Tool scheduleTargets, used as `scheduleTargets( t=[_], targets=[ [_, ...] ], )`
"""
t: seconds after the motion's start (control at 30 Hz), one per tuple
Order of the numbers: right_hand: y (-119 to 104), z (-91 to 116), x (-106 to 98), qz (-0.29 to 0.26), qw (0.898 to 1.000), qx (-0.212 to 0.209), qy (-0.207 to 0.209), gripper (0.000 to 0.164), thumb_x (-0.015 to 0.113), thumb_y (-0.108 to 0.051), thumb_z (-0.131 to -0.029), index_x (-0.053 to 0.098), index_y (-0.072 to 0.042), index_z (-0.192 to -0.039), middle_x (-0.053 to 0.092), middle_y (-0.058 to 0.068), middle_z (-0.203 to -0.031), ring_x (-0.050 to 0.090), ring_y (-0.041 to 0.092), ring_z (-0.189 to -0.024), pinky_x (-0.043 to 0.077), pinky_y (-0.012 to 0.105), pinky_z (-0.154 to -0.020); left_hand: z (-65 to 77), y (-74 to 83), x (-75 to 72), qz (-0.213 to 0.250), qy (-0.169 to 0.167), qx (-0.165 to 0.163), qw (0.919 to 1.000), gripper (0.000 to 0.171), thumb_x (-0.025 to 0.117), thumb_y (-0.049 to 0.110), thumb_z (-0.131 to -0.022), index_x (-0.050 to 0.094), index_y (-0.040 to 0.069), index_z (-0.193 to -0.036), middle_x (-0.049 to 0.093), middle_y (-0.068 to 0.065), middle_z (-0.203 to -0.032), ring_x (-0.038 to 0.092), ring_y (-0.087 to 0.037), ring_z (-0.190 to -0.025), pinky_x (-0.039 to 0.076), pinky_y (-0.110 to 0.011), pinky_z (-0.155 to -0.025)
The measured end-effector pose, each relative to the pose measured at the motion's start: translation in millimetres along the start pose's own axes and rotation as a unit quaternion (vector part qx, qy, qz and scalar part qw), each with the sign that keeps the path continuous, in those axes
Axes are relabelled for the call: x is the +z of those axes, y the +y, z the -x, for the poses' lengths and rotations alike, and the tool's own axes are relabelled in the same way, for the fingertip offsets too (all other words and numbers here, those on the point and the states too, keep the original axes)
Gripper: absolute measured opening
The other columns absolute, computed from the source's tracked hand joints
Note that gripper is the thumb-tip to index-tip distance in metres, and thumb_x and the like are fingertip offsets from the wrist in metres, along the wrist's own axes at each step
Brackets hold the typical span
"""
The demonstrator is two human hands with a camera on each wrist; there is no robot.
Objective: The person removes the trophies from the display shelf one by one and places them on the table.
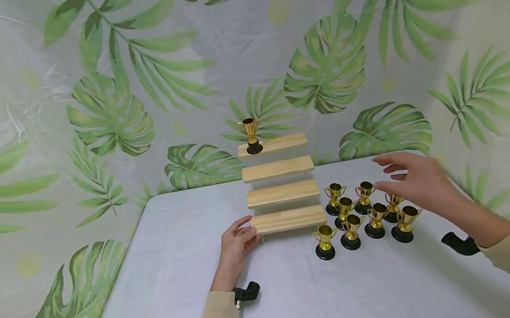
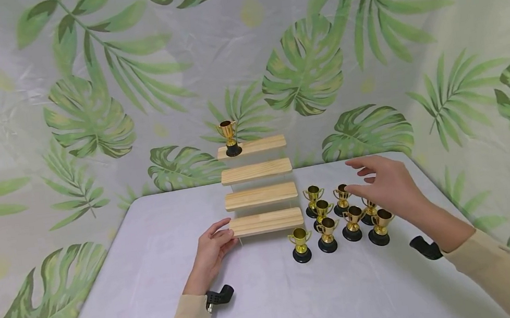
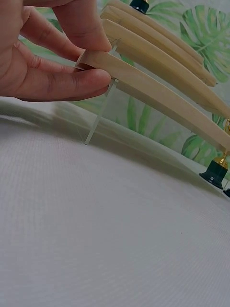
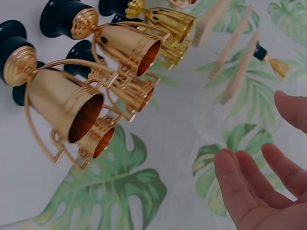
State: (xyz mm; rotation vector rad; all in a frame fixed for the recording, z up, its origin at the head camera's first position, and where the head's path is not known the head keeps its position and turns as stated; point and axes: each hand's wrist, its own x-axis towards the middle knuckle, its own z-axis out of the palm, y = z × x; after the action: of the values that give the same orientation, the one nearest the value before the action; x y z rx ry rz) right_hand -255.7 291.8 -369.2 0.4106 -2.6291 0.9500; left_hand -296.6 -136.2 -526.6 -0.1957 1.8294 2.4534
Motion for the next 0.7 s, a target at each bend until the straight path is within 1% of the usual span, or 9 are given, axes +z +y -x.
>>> scheduleTargets(
  t=[0.1, 0.13, 0.2, 0.27, 0.33, 0.37, 0.43, 0.5, 0.7],
  targets=[
    [-4.8, -5.9, 4.4, -0.005, 1.000, -0.003, 0.009, 0.055, 0.082, -0.036, -0.086, 0.065, -0.015, -0.134, 0.067, 0.008, -0.126, 0.067, 0.028, -0.106, 0.050, 0.006, -0.076, 0.6, 0.2, 0.3, -0.001, 0.003, 0.000, 1.0000, 0.050, 0.071, -0.002, -0.092, 0.056, -0.001, -0.139, 0.068, -0.016, -0.104, 0.070, -0.022, -0.089, 0.060, -0.030, -0.079],
    [-6.6, -8.0, 5.7, -0.008, 1.000, 0.000, 0.010, 0.055, 0.082, -0.037, -0.086, 0.065, -0.016, -0.134, 0.067, 0.007, -0.126, 0.067, 0.027, -0.106, 0.052, 0.008, -0.077, 0.8, 0.3, 0.2, -0.001, 0.003, 0.000, 1.0000, 0.049, 0.070, -0.002, -0.092, 0.057, 0.000, -0.139, 0.068, -0.016, -0.104, 0.070, -0.022, -0.089, 0.061, -0.030, -0.079],
    [-10.2, -12.8, 7.8, -0.010, 1.000, 0.004, 0.010, 0.056, 0.081, -0.039, -0.086, 0.064, -0.017, -0.135, 0.067, 0.007, -0.127, 0.067, 0.027, -0.106, 0.056, 0.018, -0.080, 1.4, 0.5, 0.3, -0.002, 0.003, 0.001, 1.0000, 0.049, 0.070, -0.003, -0.092, 0.057, 0.000, -0.139, 0.068, -0.017, -0.105, 0.070, -0.023, -0.090, 0.061, -0.030, -0.079],
    [-14.2, -17.9, 10.1, -0.013, 1.000, 0.007, 0.010, 0.058, 0.080, -0.042, -0.086, 0.063, -0.017, -0.136, 0.066, 0.007, -0.128, 0.067, 0.027, -0.107, 0.060, 0.030, -0.082, 2.0, 1.0, 0.6, -0.002, 0.004, 0.001, 1.0000, 0.048, 0.070, -0.003, -0.092, 0.057, 0.001, -0.139, 0.068, -0.017, -0.105, 0.070, -0.024, -0.091, 0.061, -0.030, -0.079],
    [-18.8, -23.4, 12.5, -0.017, 1.000, 0.009, 0.010, 0.058, 0.080, -0.043, -0.087, 0.062, -0.018, -0.137, 0.065, 0.007, -0.128, 0.067, 0.027, -0.107, 0.060, 0.040, -0.083, 2.2, 1.5, 0.8, -0.002, 0.003, 0.002, 1.0000, 0.048, 0.069, -0.003, -0.093, 0.057, 0.001, -0.139, 0.068, -0.018, -0.106, 0.070, -0.024, -0.091, 0.060, -0.030, -0.079],
    [-21.3, -26.3, 13.9, -0.020, 1.000, 0.008, 0.011, 0.058, 0.080, -0.042, -0.087, 0.062, -0.018, -0.137, 0.065, 0.007, -0.128, 0.067, 0.027, -0.107, 0.059, 0.043, -0.084, 2.4, 1.7, 1.0, -0.003, 0.003, 0.003, 1.0000, 0.048, 0.069, -0.003, -0.093, 0.057, 0.001, -0.139, 0.068, -0.018, -0.107, 0.070, -0.023, -0.091, 0.060, -0.030, -0.079],
    [-25.9, -32.3, 17.0, -0.028, 1.000, 0.002, 0.013, 0.058, 0.080, -0.041, -0.087, 0.062, -0.018, -0.137, 0.065, 0.007, -0.128, 0.066, 0.026, -0.108, 0.059, 0.043, -0.085, 2.7, 1.8, 1.5, -0.003, 0.003, 0.003, 1.0000, 0.048, 0.069, -0.002, -0.093, 0.057, 0.001, -0.139, 0.068, -0.018, -0.106, 0.070, -0.023, -0.092, 0.060, -0.030, -0.079],
    [-30.7, -37.9, 19.9, -0.037, 0.999, -0.003, 0.014, 0.057, 0.081, -0.039, -0.087, 0.062, -0.018, -0.137, 0.065, 0.005, -0.128, 0.065, 0.025, -0.108, 0.059, 0.042, -0.086, 3.1, 1.8, 2.1, -0.003, 0.000, 0.003, 1.0000, 0.048, 0.069, -0.002, -0.093, 0.057, 0.000, -0.139, 0.067, -0.018, -0.106, 0.070, -0.023, -0.092, 0.060, -0.030, -0.080],
    [-43.8, -56.7, 32.1, -0.065, 0.998, -0.017, 0.018, 0.056, 0.082, -0.036, -0.086, 0.063, -0.020, -0.136, 0.065, 0.002, -0.125, 0.065, 0.022, -0.106, 0.059, 0.040, -0.085, 3.8, 2.4, 2.0, -0.001, -0.001, 0.003, 1.0000, 0.047, 0.069, -0.002, -0.093, 0.057, 0.000, -0.139, 0.067, -0.016, -0.104, 0.070, -0.023, -0.091, 0.060, -0.030, -0.080]
  ],
)
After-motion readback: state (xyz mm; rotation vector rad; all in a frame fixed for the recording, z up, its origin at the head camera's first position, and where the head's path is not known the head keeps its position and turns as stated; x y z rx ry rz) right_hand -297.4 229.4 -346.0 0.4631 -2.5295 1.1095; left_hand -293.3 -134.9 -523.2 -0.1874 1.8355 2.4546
